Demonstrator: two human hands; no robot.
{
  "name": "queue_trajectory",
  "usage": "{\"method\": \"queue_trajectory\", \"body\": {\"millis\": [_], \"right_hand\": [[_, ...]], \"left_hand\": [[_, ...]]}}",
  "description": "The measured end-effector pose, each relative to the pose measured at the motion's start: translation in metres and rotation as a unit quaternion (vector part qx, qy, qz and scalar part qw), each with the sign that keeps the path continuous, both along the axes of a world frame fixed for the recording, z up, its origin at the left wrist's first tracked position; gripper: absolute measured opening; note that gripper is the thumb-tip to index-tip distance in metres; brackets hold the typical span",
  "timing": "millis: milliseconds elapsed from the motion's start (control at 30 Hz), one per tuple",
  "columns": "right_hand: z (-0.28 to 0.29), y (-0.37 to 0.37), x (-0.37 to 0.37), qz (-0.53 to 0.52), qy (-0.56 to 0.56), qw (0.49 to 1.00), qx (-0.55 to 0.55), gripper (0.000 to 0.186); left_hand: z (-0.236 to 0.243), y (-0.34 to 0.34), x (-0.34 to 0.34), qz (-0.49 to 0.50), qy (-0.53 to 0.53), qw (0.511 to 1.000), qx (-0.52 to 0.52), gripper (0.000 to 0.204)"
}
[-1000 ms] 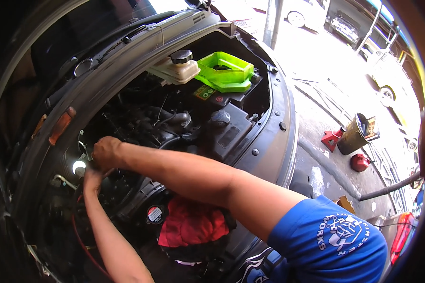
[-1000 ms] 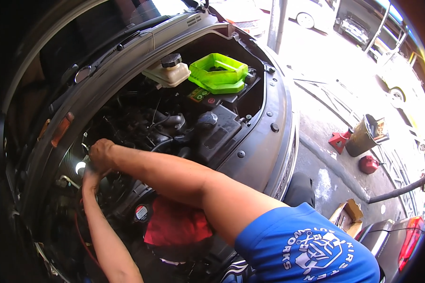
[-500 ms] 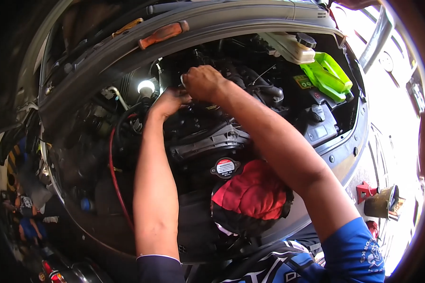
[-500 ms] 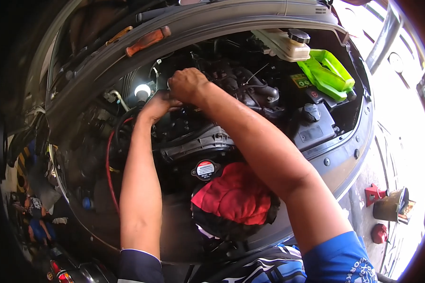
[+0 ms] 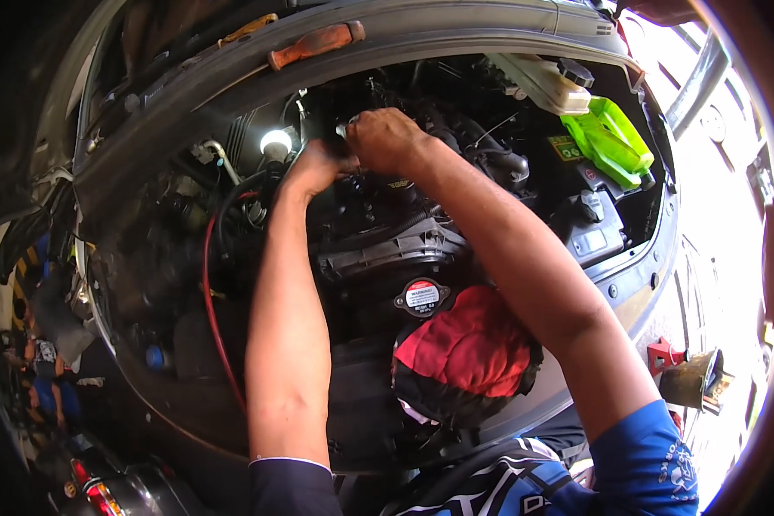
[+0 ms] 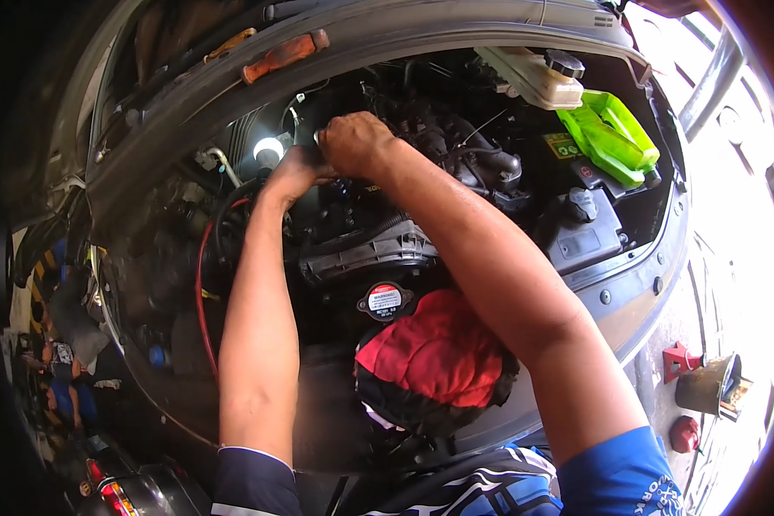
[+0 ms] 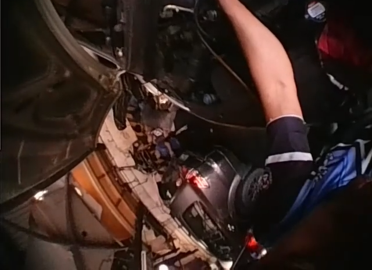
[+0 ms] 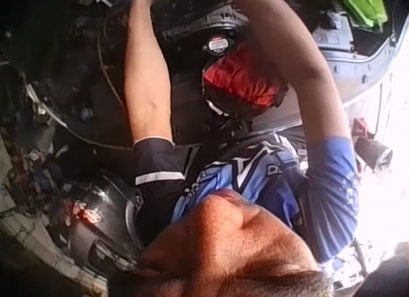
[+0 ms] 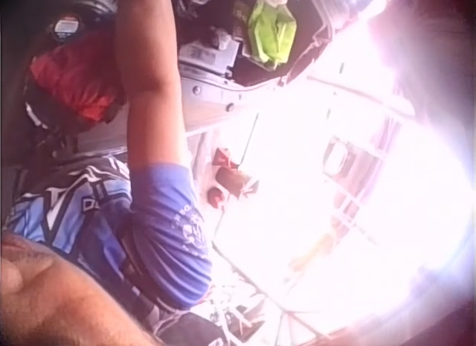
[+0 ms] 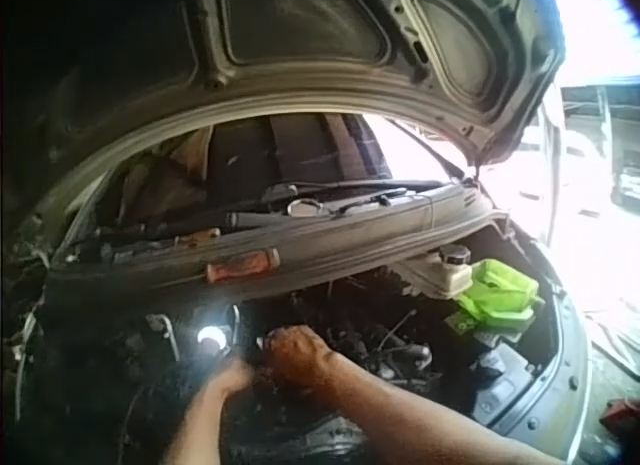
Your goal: Performing maintenance and repairs on a car engine inside the engine bay.
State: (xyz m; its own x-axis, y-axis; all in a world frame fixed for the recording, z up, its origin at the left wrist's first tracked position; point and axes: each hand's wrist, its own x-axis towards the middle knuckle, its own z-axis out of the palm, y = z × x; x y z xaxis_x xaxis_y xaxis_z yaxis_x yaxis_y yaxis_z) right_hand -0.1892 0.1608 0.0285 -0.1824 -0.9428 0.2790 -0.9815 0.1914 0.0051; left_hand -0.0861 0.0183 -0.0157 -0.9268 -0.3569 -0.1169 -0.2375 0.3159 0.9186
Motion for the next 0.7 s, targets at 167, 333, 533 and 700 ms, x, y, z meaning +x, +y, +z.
{"method": "queue_trajectory", "body": {"millis": [167,333,533,700], "right_hand": [[-0.002,-0.001,-0.005,-0.045,-0.069,0.996,-0.017,0.029],[-0.009,-0.009,-0.014,0.04,-0.041,0.998,0.0,0.026],[-0.016,-0.02,-0.017,0.037,-0.028,0.999,0.022,0.034],[-0.014,-0.022,-0.012,-0.037,-0.16,0.985,0.049,0.043]], "left_hand": [[-0.008,0.0,0.0,0.004,0.051,0.997,0.051,0.019],[0.0,-0.001,-0.001,0.016,0.037,0.999,-0.027,0.014],[-0.007,-0.008,-0.001,0.02,0.067,0.998,0.004,0.02],[-0.013,-0.026,0.002,0.048,-0.071,0.958,-0.274,0.059]]}}
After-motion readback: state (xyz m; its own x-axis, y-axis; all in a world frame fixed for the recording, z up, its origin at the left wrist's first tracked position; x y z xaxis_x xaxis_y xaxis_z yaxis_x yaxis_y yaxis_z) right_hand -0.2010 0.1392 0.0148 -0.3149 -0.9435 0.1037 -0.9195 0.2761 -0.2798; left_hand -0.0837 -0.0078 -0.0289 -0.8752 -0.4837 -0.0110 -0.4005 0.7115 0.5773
